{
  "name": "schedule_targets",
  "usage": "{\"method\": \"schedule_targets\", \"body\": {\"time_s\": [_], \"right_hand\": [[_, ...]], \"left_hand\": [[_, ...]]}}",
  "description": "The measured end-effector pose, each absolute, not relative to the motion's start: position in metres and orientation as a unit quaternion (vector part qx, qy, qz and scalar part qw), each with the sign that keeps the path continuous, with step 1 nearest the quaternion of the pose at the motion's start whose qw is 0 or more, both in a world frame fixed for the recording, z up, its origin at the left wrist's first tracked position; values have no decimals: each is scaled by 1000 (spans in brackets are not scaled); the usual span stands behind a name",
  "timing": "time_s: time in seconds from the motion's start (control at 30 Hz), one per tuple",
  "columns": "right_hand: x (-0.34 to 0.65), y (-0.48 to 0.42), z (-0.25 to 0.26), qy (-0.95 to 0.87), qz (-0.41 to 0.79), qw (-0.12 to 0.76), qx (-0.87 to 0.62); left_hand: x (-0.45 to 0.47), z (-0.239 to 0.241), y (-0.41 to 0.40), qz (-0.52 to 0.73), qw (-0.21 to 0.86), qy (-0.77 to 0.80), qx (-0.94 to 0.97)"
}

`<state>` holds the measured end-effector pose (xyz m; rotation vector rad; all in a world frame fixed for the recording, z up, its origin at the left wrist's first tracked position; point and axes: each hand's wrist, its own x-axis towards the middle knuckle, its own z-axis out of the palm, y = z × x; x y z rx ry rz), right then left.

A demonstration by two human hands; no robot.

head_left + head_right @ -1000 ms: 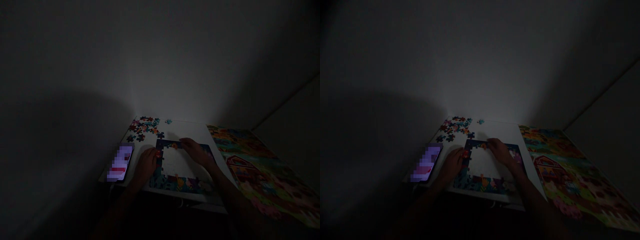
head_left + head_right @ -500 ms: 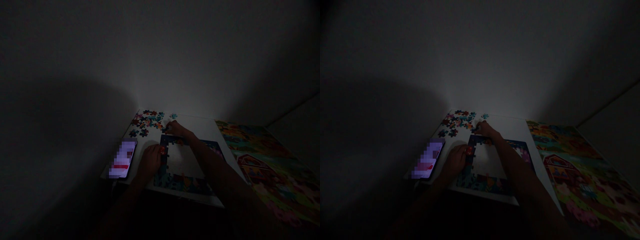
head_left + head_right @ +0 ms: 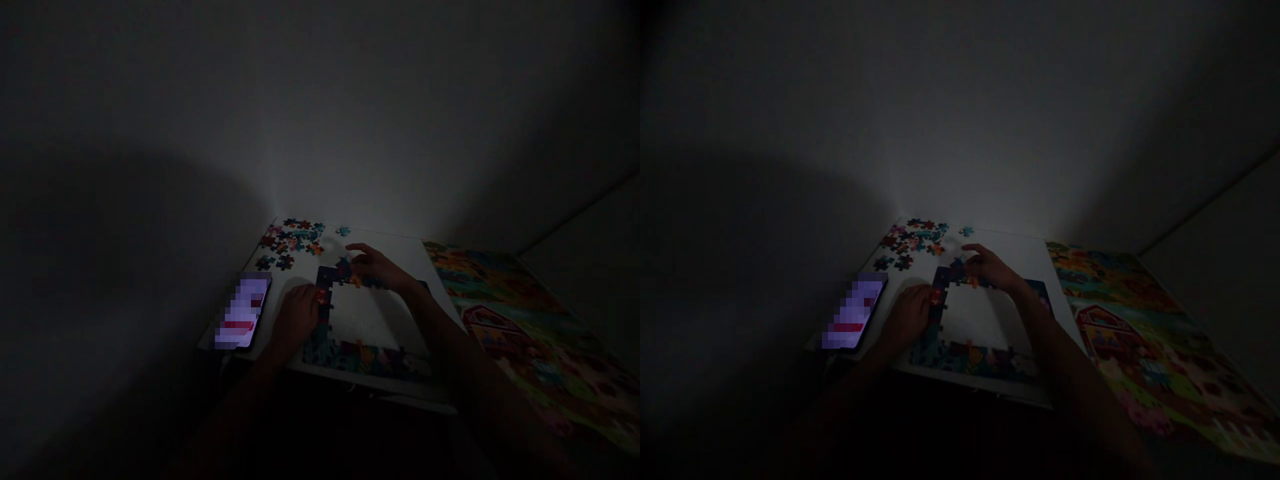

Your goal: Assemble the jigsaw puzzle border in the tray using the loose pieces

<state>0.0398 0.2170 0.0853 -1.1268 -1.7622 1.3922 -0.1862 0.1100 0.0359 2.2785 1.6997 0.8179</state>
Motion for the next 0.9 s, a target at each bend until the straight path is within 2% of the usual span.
{"method": "schedule_targets", "body": {"time_s": [0.13,0.33,0.9], "right_hand": [[55,181,69,-639,570,320,-406],[42,183,41,-590,560,377,-443],[43,185,40,-604,559,351,-447]], "left_hand": [[-187,35,111,284,94,567,767],[-187,33,112,284,82,567,769],[-188,32,109,224,77,578,781]]}}
